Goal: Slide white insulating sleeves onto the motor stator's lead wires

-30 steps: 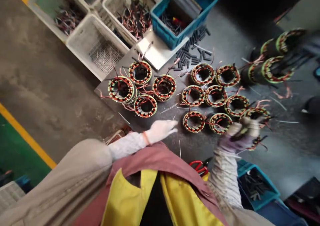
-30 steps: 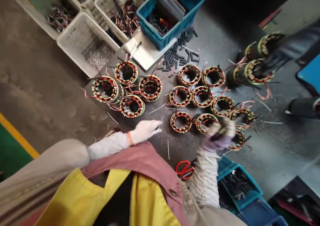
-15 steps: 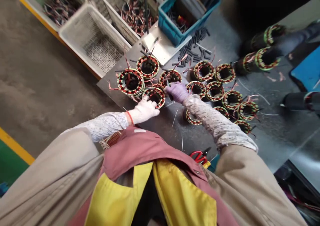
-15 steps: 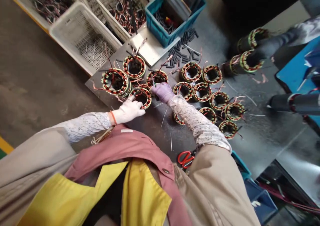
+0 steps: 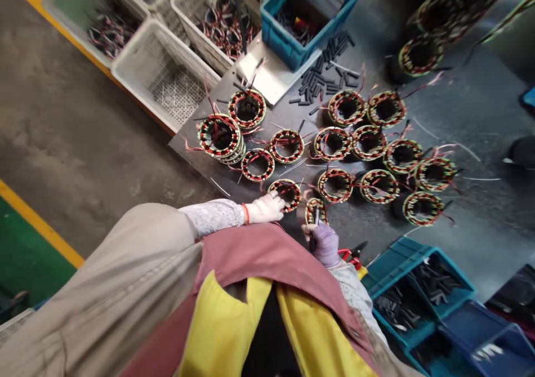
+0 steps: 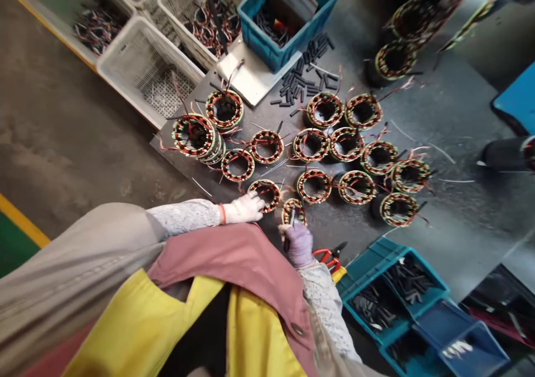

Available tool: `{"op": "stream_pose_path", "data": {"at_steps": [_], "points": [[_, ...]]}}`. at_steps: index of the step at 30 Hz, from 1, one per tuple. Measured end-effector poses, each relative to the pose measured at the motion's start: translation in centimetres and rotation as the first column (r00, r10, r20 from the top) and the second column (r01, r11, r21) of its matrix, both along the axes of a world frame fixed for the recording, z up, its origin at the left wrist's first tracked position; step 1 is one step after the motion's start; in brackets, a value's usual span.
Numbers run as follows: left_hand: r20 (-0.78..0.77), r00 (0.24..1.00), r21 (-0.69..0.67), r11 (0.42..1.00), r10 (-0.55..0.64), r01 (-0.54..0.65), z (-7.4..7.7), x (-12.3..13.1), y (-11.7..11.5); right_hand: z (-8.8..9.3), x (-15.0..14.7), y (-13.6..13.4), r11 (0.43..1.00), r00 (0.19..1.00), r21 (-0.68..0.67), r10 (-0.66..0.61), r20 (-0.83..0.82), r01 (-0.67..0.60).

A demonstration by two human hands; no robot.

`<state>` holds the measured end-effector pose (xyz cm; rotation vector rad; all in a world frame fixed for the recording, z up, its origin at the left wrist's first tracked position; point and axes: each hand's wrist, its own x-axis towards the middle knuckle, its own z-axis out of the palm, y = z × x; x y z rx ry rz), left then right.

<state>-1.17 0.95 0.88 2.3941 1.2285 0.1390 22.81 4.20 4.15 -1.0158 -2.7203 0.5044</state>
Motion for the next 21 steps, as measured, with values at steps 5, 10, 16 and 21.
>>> {"op": "stream_pose_path", "data": {"at_steps": [5, 10, 16, 21], "points": [[0.138, 0.981, 0.054, 0.988, 0.133, -0.142, 1.4, -3.5, -1.8, -2.6, 1.8, 0.1, 0.996, 0.984, 0.079, 0.013, 0.179, -0.028], [-0.065, 0.679, 0.099, 0.682, 0.731, -0.725, 5.4, -13.8, -2.9, 1.3, -0.6, 2.8, 0.983, 0.998, 0.182, -0.011, -0.058, 0.021], [-0.080, 0.863, -0.074, 0.860, 0.499, -0.504, 7.7, -20.6, 0.0, 2.8, -15.6, 7.8, 0.910, 0.911, 0.143, 0.403, -0.084, -0.389], [0.594, 0.303, -0.353, 0.579, 0.746, -0.735, 10.6, -24.3, -2.6, -0.2, -27.3, 7.8, 0.687, 0.667, -0.048, 0.718, 0.196, -0.725]]}}
